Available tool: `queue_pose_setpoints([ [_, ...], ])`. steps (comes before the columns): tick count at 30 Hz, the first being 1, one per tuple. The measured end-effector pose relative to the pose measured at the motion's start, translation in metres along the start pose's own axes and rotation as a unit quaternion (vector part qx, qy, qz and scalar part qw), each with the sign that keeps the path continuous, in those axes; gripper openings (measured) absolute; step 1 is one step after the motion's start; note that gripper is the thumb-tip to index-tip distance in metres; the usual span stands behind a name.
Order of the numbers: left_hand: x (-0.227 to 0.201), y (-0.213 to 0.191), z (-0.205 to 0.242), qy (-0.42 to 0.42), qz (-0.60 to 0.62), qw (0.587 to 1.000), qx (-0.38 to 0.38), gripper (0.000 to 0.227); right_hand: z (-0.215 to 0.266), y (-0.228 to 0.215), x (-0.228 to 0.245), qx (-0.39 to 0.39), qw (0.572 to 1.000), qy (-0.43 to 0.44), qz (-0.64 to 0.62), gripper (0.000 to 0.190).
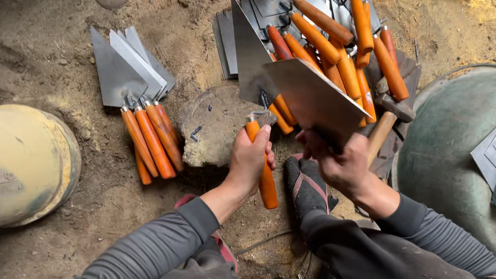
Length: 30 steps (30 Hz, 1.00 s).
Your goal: The person assembles trowels by inserting metal blades into wooden handles. They repeatedly pick up a handle and a blade, insert the blade into the handle, and place the assembled trowel on the floor.
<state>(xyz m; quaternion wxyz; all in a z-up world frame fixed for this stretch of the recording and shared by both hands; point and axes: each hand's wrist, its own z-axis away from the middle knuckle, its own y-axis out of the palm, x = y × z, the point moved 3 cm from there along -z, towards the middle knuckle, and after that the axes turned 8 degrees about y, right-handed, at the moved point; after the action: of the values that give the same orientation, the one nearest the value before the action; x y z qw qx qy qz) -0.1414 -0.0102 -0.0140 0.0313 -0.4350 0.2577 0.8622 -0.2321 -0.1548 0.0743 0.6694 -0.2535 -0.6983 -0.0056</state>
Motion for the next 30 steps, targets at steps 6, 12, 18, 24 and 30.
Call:
queue_pose_setpoints([
  [6,0.009,0.006,-0.006,0.001,0.037,0.999,-0.017,0.015,-0.005,0.014,-0.035,0.078,0.976,0.04,0.2,0.013],
  [12,0.018,0.006,0.0,0.012,0.086,0.996,0.009,0.013,0.017,0.004,-0.053,-0.053,0.976,0.16,-0.14,0.019],
  [18,0.011,0.016,0.003,0.051,0.08,0.995,0.012,0.009,0.02,0.005,-0.053,0.043,0.953,0.241,0.179,0.018],
  [24,-0.003,0.028,-0.012,0.011,0.123,0.992,-0.025,0.007,0.004,0.001,-0.041,0.07,0.956,0.193,0.21,0.012],
  [30,0.004,0.025,-0.003,0.036,0.107,0.994,0.004,0.01,0.011,-0.003,-0.031,0.029,0.973,0.102,0.206,0.015],
])
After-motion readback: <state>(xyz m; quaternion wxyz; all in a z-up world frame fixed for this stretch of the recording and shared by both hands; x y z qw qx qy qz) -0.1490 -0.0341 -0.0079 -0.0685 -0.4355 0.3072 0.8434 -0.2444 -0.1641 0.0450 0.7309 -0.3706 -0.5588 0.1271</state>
